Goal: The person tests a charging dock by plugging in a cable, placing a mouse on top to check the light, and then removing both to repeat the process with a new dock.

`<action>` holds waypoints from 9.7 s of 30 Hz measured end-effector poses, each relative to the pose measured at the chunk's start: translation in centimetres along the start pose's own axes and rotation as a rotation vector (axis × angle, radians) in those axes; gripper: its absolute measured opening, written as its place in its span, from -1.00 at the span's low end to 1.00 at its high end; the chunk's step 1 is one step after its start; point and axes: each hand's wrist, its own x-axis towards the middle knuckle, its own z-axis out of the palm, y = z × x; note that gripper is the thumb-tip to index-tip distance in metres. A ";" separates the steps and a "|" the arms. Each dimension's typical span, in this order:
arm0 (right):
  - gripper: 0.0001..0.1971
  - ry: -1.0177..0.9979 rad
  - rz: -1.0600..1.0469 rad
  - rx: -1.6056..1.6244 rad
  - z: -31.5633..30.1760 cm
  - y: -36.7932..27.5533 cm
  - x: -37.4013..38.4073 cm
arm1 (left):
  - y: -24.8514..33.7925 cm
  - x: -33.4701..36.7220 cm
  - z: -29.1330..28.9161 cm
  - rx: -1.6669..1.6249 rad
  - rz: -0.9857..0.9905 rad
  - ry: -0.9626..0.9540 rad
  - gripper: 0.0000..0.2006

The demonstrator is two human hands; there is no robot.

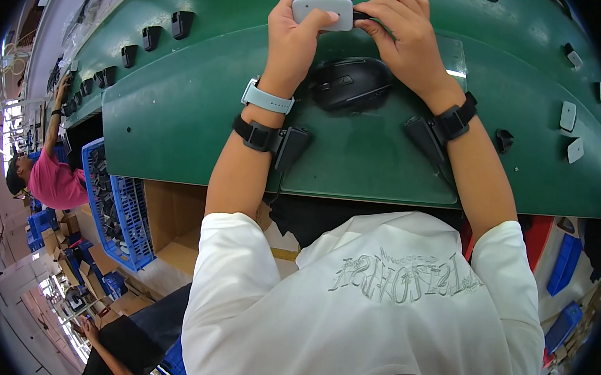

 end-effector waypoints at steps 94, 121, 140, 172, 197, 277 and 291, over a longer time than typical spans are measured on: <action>-0.80 -0.372 0.311 0.329 2.3 2.0 -2.6 | 1.1 20.7 18.6 1.466 0.224 -0.429 -0.27; -0.76 -0.001 0.506 0.419 2.4 1.8 -1.2 | 2.4 2.2 -1.3 0.804 0.408 -0.073 -0.48; -0.78 -0.090 0.449 0.360 2.4 2.8 -1.9 | 2.9 0.0 -0.4 0.927 0.401 -0.327 -0.41; -0.28 -0.600 0.161 0.472 0.5 -0.5 -1.9 | 2.1 1.0 -4.0 -0.431 -0.195 0.016 -0.63; -0.40 0.123 0.689 1.215 1.6 2.2 -1.6 | 2.5 -0.4 -0.4 0.163 -0.004 -0.066 -0.40; -0.79 -0.051 0.071 -0.012 1.5 2.3 -1.8 | 1.1 0.7 -1.9 0.563 0.469 -0.169 -0.62; -0.76 -0.067 0.057 0.032 1.4 2.9 -2.2 | 1.2 1.0 -1.9 0.618 0.519 -0.212 -0.60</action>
